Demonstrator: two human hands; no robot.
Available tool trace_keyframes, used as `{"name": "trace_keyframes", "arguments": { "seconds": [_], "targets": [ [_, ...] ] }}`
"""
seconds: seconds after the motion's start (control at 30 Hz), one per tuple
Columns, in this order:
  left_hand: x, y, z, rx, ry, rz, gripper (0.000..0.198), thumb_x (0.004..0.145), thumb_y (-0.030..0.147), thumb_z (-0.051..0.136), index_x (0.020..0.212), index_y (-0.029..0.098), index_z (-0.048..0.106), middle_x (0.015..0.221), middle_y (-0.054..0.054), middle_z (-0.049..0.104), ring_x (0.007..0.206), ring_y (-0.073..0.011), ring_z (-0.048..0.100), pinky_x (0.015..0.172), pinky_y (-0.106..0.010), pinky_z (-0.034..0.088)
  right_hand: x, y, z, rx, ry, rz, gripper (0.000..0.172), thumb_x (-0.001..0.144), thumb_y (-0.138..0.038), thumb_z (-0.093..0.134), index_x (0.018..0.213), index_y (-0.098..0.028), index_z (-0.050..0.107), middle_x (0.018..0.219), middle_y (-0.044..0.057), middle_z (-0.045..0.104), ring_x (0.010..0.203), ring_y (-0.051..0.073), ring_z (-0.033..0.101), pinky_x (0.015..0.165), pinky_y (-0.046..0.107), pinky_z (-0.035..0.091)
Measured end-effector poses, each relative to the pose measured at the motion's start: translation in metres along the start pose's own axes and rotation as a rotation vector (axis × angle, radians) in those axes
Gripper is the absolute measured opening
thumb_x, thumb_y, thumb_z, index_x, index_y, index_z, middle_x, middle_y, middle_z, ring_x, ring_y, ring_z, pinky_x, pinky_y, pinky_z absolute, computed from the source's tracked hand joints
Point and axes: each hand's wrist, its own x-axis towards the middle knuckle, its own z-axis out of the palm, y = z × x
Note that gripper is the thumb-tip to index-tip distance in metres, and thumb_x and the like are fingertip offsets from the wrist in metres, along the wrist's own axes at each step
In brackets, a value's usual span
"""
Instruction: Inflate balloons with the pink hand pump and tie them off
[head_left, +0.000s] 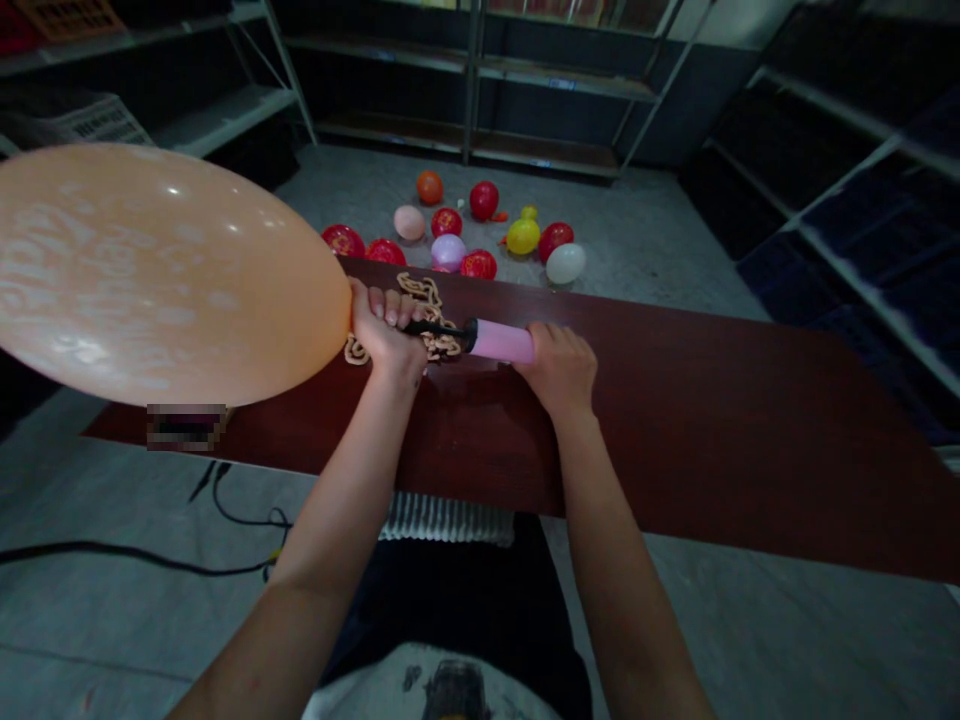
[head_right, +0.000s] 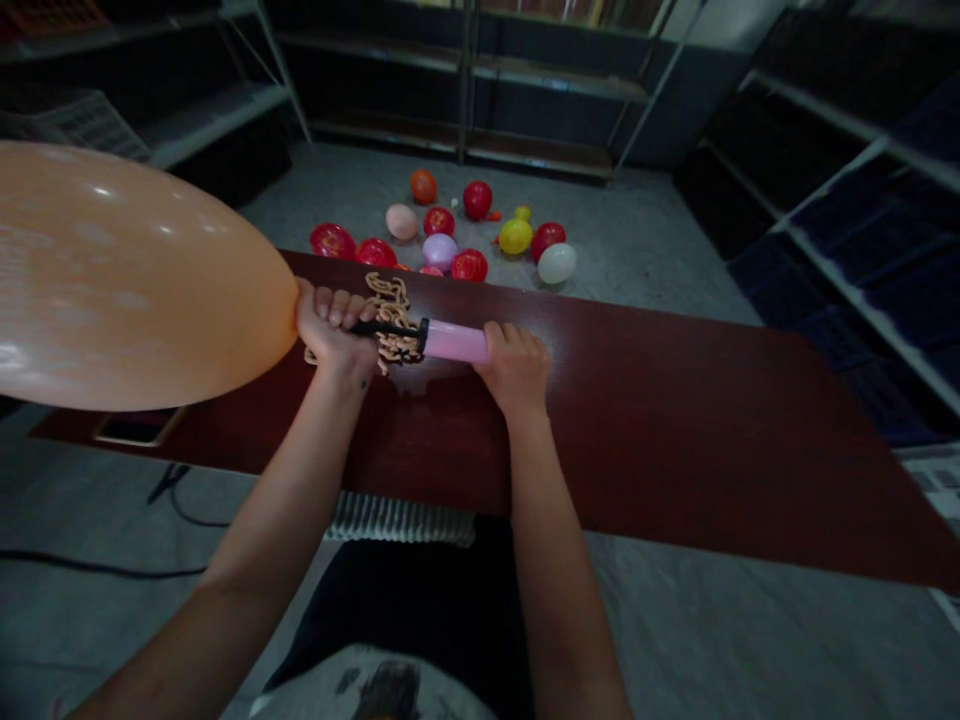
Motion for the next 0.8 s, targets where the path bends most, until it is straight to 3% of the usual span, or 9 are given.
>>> {"name": "trace_keyframes", "arguments": {
  "seconds": [0.2,0.37,0.6,0.8],
  "targets": [
    [0.014,0.017,-0.012,0.008,-0.150,0.089,0.067,0.106,0.048,0.046,0.054,0.020,0.013,0.045,0.007,0.013,0.036,-0.0086,0.017,0.040,-0.024,0.026,-0.006,0.030,-0.002,-0.072,0.031,0.063,0.025,0.088,-0.033,0.060,0.107,-0.018,0.065,0.098,0.011,0.070,0.089,0.027,0.058,0.076,0.036,0.035],
    [0.008,0.038,-0.010,0.082,-0.234,0.128,0.068,0.106,0.049,0.044,0.051,0.020,0.016,0.044,0.006,0.013,0.036,-0.0101,0.016,0.040,-0.026,0.026,-0.008,0.044,-0.004,-0.051,0.068,0.116,0.029,0.088,-0.035,0.059,0.110,-0.016,0.066,0.100,0.013,0.071,0.090,0.028,0.059,0.077,0.037,0.038],
    [0.009,0.048,-0.015,0.034,-0.272,0.170,0.064,0.110,0.039,0.032,0.050,0.020,0.022,0.045,0.004,0.012,0.036,-0.0112,0.016,0.040,-0.026,0.026,-0.007,0.034,-0.004,-0.057,0.084,0.075,0.027,0.088,-0.037,0.057,0.103,-0.016,0.067,0.095,0.011,0.071,0.084,0.026,0.060,0.072,0.035,0.036],
    [0.012,0.043,-0.016,0.051,-0.267,0.145,0.063,0.109,0.042,0.038,0.053,0.019,0.022,0.044,0.005,0.014,0.034,-0.0094,0.021,0.040,-0.025,0.027,-0.004,0.016,-0.010,-0.074,0.038,0.019,0.031,0.087,-0.046,0.060,0.097,-0.017,0.067,0.088,0.010,0.072,0.079,0.025,0.059,0.068,0.034,0.030]
  ]
}}
